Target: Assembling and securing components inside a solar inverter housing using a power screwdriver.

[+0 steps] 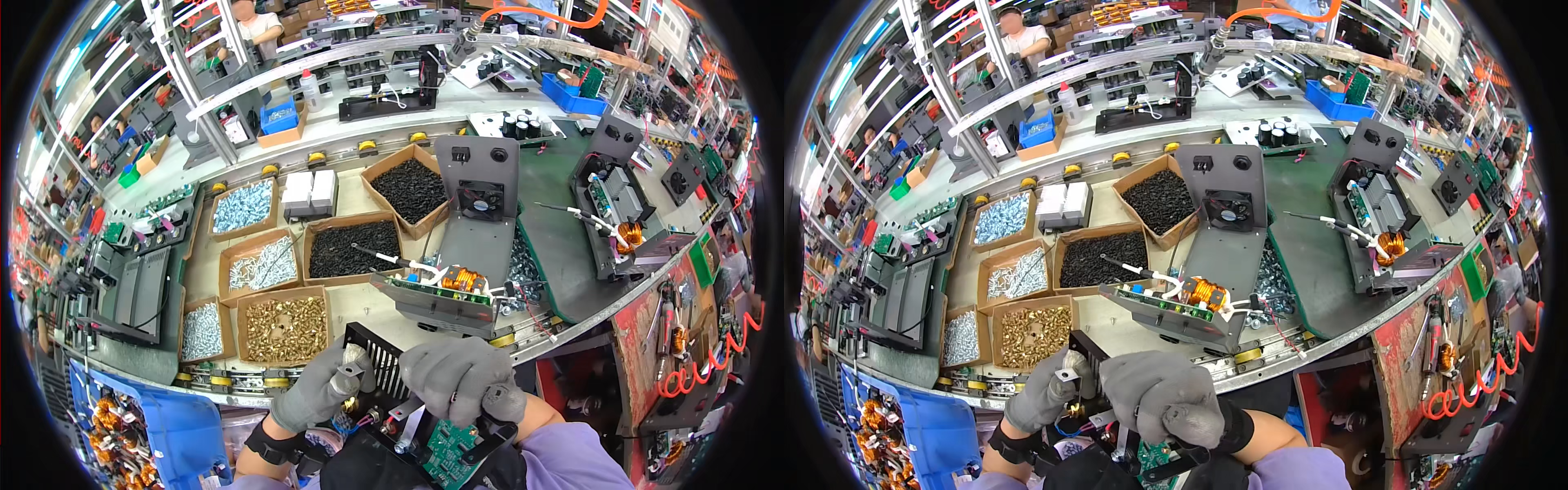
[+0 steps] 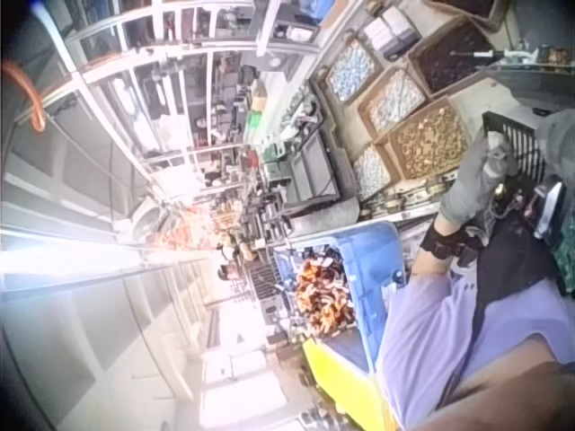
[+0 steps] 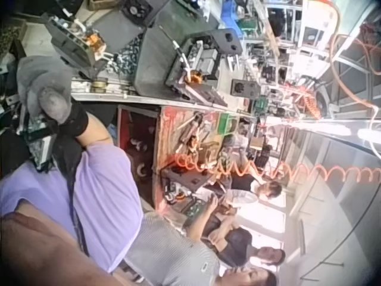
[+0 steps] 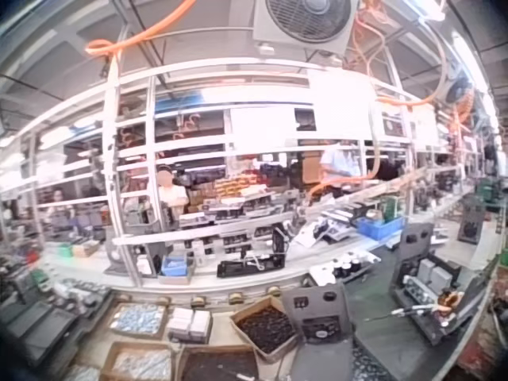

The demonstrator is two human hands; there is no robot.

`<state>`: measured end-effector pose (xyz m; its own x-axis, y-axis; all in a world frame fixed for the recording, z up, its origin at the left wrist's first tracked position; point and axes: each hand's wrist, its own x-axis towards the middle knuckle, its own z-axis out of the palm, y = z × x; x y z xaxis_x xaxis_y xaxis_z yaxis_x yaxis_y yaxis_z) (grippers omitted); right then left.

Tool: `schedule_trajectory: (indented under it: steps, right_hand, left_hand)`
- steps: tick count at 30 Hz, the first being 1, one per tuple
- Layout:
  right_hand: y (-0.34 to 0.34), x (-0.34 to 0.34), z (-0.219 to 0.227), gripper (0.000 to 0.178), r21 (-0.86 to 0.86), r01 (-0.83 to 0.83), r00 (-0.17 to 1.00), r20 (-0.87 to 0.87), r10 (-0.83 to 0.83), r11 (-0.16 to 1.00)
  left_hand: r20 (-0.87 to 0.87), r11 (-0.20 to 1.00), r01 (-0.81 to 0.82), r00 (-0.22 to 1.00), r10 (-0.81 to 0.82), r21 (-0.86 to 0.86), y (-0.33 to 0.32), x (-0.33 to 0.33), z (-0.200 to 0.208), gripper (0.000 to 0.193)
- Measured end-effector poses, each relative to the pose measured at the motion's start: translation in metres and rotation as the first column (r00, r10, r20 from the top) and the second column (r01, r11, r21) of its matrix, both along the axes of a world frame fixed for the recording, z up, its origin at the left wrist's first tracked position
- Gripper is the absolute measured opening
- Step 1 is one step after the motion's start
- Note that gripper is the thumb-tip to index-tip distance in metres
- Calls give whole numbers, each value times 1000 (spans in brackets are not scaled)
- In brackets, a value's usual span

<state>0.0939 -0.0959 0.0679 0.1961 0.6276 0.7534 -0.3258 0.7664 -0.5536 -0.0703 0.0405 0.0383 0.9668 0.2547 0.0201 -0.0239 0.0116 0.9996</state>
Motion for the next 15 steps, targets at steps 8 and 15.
schedule_trajectory:
  steps: [8,15]
  right_hand:
    - [-10,13,-4,38,-169,68,991,128,-46,983]
    - [-36,38,-87,49,-181,969,235,450,-862,170]
  left_hand:
    - [-122,994,102,988,-96,46,3,3,-7,28]
    - [129,629,-213,976,177,747,23,-13,-55,16]
